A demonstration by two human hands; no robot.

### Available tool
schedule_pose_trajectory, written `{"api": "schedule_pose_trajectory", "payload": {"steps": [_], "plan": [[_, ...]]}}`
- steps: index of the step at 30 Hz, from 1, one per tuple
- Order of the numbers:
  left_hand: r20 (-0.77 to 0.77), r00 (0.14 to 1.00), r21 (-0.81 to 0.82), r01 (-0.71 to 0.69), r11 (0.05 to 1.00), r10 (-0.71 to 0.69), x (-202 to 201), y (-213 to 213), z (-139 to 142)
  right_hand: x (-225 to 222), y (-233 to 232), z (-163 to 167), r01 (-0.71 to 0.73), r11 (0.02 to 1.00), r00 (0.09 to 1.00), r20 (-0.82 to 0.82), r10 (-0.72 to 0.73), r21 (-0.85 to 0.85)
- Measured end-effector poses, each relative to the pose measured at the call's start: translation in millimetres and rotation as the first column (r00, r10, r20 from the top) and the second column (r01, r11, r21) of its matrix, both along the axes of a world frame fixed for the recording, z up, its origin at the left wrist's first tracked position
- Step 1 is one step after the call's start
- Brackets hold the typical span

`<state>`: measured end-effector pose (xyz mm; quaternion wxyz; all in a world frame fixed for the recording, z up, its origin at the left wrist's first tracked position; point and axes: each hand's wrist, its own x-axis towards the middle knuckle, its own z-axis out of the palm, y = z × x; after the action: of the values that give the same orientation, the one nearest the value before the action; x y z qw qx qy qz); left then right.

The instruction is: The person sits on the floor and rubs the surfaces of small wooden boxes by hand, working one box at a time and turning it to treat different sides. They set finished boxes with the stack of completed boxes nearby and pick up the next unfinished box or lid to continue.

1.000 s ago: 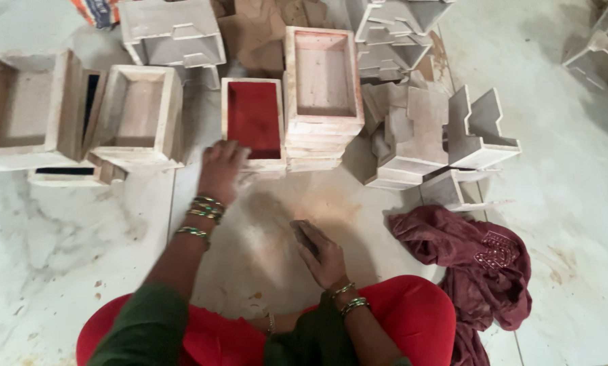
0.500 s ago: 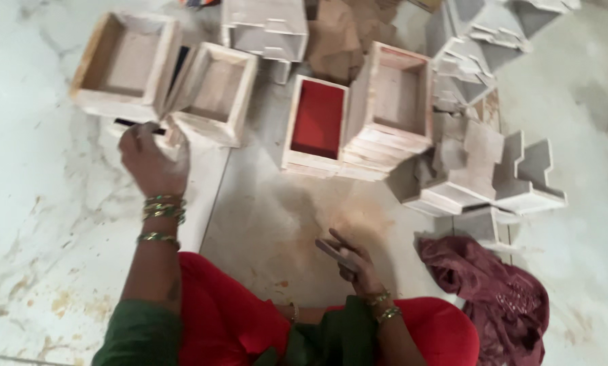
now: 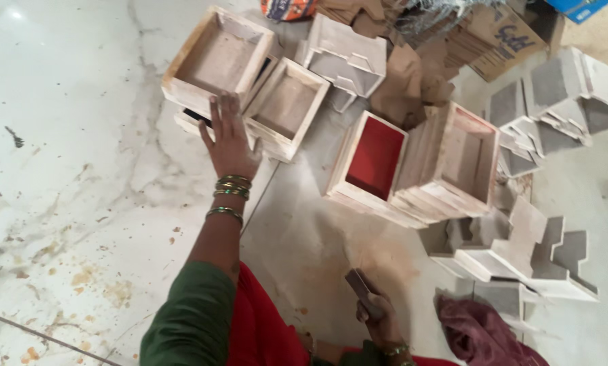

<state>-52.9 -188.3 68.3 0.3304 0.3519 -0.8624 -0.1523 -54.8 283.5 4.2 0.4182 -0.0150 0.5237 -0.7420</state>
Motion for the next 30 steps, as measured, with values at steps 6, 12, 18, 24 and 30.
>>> {"api": "schedule_pose_trajectory", "payload": {"steps": [6,12,18,24,30], "plan": [[0.040,0.996,0.027,-0.084,0.996,0.083,-16,4,-1,-4,1,-3,0.000,0.997,1.000,-0.019,0.001,0.076],[0.041,0.978,-0.065,-0.202,0.977,0.205,-22,5,-4,-9,-2,-4,-0.022,0.994,0.999,-0.034,0.026,0.111],[0.018,0.980,-0.009,-0.198,0.980,0.199,-15,-2,5,-11,-3,-7,-0.051,0.995,0.997,-0.046,0.055,0.086],[0.075,0.983,0.027,-0.172,0.985,0.170,-10,-2,10,-12,-6,-8,-0.108,0.992,0.992,-0.054,0.112,0.070],[0.059,0.980,-0.165,-0.178,0.970,0.190,-12,-3,0,-10,-5,-9,-0.115,0.990,0.991,-0.055,0.119,0.076]]}}
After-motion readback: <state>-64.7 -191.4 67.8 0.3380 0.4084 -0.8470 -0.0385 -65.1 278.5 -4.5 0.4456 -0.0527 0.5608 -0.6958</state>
